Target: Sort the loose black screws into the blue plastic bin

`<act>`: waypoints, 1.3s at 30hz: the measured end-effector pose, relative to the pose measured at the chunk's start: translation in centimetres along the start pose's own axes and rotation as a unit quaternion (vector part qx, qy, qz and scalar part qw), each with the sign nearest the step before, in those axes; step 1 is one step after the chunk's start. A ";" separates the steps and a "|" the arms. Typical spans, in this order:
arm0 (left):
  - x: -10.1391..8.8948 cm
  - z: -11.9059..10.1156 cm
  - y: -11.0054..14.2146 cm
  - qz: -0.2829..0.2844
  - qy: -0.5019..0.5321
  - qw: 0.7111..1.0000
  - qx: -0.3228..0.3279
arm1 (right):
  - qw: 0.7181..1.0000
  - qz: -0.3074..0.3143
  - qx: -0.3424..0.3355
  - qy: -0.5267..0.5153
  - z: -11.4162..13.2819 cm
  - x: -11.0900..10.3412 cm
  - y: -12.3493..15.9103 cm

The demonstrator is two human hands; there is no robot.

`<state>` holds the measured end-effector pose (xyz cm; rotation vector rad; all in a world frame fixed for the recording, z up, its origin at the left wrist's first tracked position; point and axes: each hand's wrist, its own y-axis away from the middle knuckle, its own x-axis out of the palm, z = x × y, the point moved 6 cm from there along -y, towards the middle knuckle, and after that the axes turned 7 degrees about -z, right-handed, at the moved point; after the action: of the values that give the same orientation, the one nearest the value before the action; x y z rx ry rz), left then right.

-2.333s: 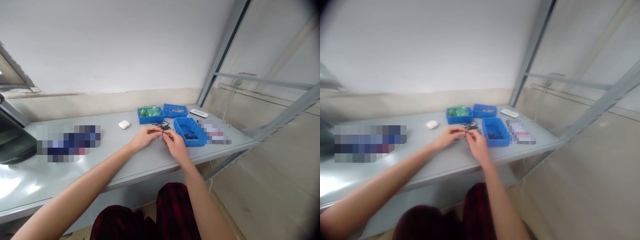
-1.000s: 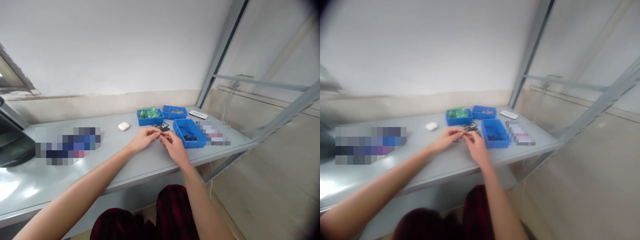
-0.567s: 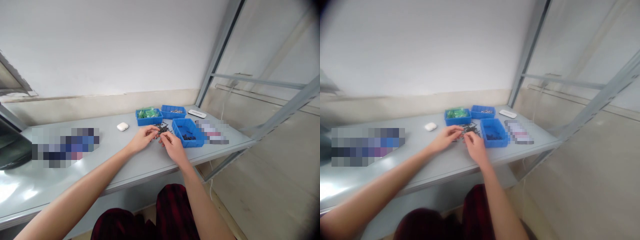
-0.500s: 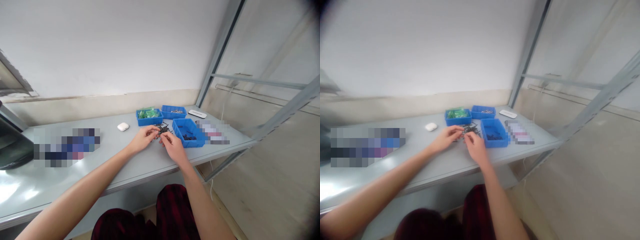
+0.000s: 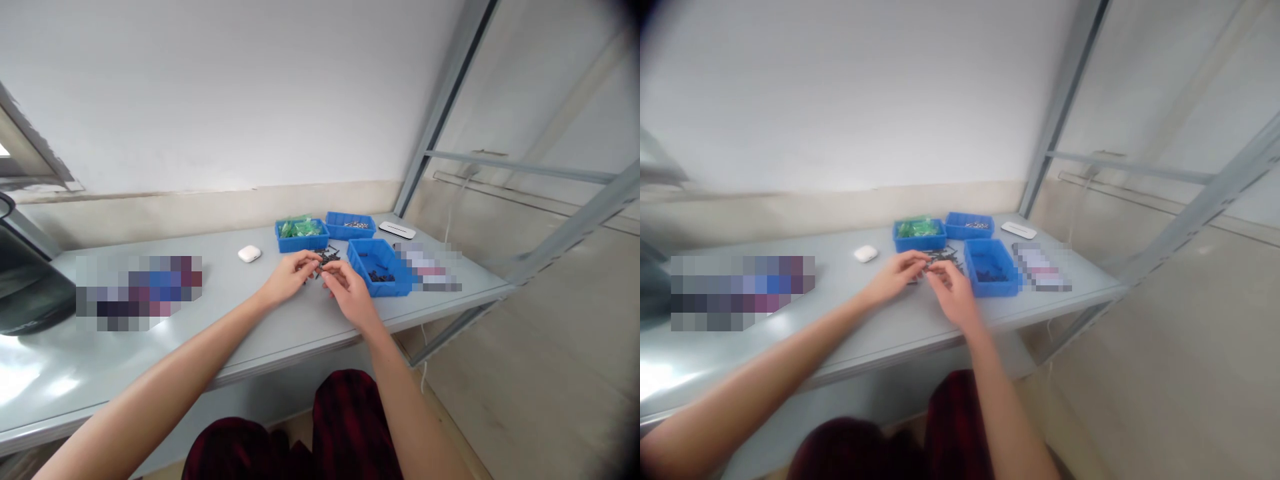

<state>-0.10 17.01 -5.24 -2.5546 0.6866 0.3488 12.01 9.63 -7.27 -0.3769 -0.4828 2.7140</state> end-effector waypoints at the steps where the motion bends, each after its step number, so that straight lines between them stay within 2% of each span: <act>1: 0.0 0.0 0.0 -0.001 0.000 1.000 -0.001 | 1.000 0.008 -0.001 0.005 0.1 0.1 0.0; 7: 0.0 -0.3 0.1 -0.006 0.011 1.000 -0.017 | 0.999 0.024 0.003 0.025 0.1 0.2 0.2; 11: -0.7 0.5 -0.1 -0.052 0.019 0.998 -0.034 | 1.000 -0.003 0.004 -0.001 0.1 -0.1 0.2; 15: -1.3 1.2 -0.4 -0.081 -0.069 0.994 -0.013 | 0.998 -0.032 0.003 -0.057 0.0 -0.4 0.2; 20: -0.1 0.5 0.1 -0.013 -0.240 0.967 0.083 | 0.991 -0.063 0.029 -0.114 -0.1 -0.6 0.0; 23: 0.5 0.5 0.5 0.027 -0.278 0.956 0.093 | 0.990 -0.066 0.053 -0.116 -0.2 -0.6 -0.1; 29: 0.9 1.3 0.5 0.068 -0.316 0.942 0.093 | 0.988 -0.082 0.067 -0.115 -0.5 -0.5 -0.2; 36: 0.9 1.6 0.5 0.061 -0.329 0.938 0.087 | 0.987 -0.088 0.086 -0.106 -1.2 -0.4 -0.4; 39: 0.5 1.6 0.3 0.037 -0.333 0.940 0.064 | 0.986 -0.093 0.082 -0.112 -1.4 -0.6 -0.4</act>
<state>-0.08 17.39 -6.90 -2.0847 0.5136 1.0892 13.06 10.12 -8.26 0.0190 -0.3310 2.5997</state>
